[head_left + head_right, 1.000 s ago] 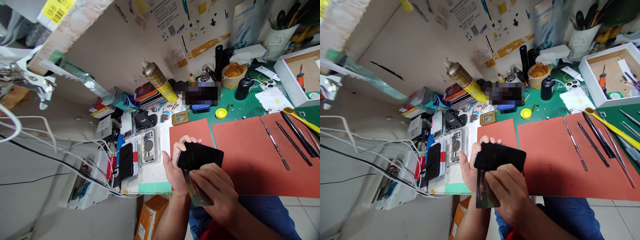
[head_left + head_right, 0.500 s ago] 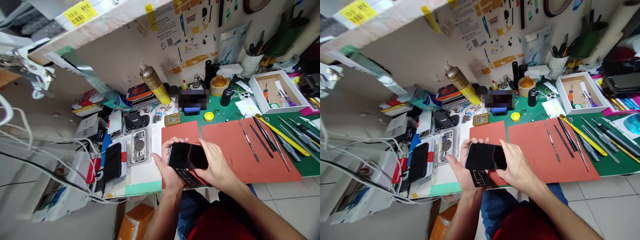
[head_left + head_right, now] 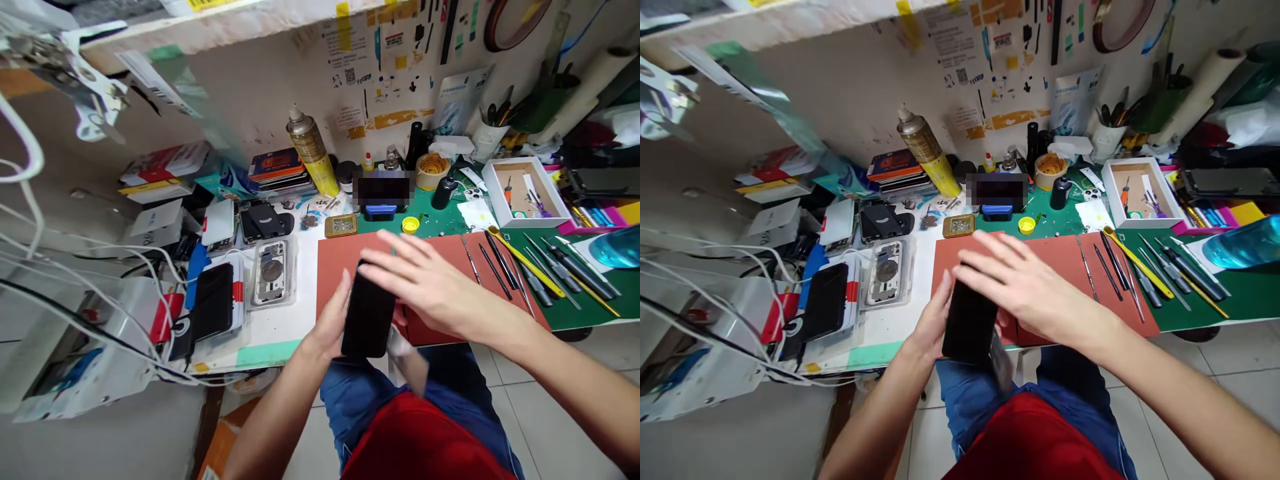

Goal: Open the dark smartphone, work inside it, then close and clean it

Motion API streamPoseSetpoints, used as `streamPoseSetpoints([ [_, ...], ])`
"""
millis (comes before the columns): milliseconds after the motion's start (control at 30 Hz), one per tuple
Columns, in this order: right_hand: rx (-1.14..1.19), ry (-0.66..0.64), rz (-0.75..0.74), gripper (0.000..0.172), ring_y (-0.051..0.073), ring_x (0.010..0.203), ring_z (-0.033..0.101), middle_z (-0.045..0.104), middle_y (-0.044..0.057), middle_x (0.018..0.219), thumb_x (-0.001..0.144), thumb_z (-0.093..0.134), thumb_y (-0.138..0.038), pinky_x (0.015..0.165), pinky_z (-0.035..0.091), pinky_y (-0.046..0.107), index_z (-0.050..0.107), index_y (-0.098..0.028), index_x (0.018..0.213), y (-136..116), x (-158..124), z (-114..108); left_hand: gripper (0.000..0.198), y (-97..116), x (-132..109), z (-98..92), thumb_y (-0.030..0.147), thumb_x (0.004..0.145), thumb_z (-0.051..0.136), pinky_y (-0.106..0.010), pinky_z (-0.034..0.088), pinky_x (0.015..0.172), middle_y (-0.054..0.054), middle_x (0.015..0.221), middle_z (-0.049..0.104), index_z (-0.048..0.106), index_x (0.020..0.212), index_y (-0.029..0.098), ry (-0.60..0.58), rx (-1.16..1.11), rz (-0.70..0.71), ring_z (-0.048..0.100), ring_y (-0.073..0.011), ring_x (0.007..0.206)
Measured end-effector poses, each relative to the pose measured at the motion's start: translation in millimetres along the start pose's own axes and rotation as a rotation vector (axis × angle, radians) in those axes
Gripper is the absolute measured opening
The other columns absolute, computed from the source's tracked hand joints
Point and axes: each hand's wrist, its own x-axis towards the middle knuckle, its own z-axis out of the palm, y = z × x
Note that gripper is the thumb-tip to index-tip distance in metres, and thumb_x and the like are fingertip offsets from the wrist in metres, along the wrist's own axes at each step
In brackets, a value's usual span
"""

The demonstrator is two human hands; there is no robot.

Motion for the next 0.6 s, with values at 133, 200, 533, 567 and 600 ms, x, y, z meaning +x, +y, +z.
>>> streamPoseSetpoints([
  [133,0.203,0.368,0.474,0.050,0.028,0.121,0.079,0.078,0.015,0.135,0.103,0.062,-0.010,0.103,0.069,0.044,0.063,-0.020,0.152,-27,-52,27,0.087,-9,-1,13.4,0.086,0.101,0.042,-0.051,0.067,0.092,-0.020,0.112,0.083,0.074,0.138,0.014,0.072,-0.096,0.384,0.083,-0.0347,0.095],
  [200,0.467,0.315,0.580,0.053,0.027,0.112,0.082,0.079,0.015,0.133,0.103,0.063,-0.016,0.096,0.071,0.038,0.058,-0.020,0.156,-49,-71,53,0.070,-11,1,15.1,0.071,0.106,0.048,-0.057,0.065,0.098,-0.016,0.116,0.083,0.060,0.157,0.026,0.185,-0.146,0.565,0.083,-0.0355,0.103],
  [533,0.344,0.696,0.739,0.025,0.016,0.081,0.082,0.085,0.002,0.097,0.096,0.080,-0.005,0.079,0.069,0.026,0.081,-0.024,0.112,-74,-34,118,0.072,-24,15,7.0,0.075,0.107,0.040,-0.070,0.061,0.098,-0.015,0.119,0.082,0.028,0.170,0.042,0.396,-0.194,0.712,0.084,-0.0407,0.103],
  [567,0.340,0.704,0.735,0.025,0.016,0.081,0.083,0.086,0.002,0.097,0.096,0.079,-0.004,0.079,0.069,0.025,0.081,-0.023,0.111,-72,-33,118,0.070,-25,16,6.2,0.074,0.107,0.040,-0.069,0.062,0.097,-0.014,0.118,0.082,0.029,0.169,0.042,0.397,-0.182,0.722,0.084,-0.0402,0.102],
  [600,0.334,0.710,0.734,0.025,0.017,0.081,0.084,0.086,0.002,0.097,0.096,0.079,-0.003,0.079,0.069,0.025,0.081,-0.023,0.110,-71,-33,118,0.068,-26,17,5.3,0.073,0.108,0.041,-0.068,0.062,0.096,-0.013,0.115,0.082,0.032,0.168,0.042,0.401,-0.177,0.732,0.084,-0.0397,0.101],
])
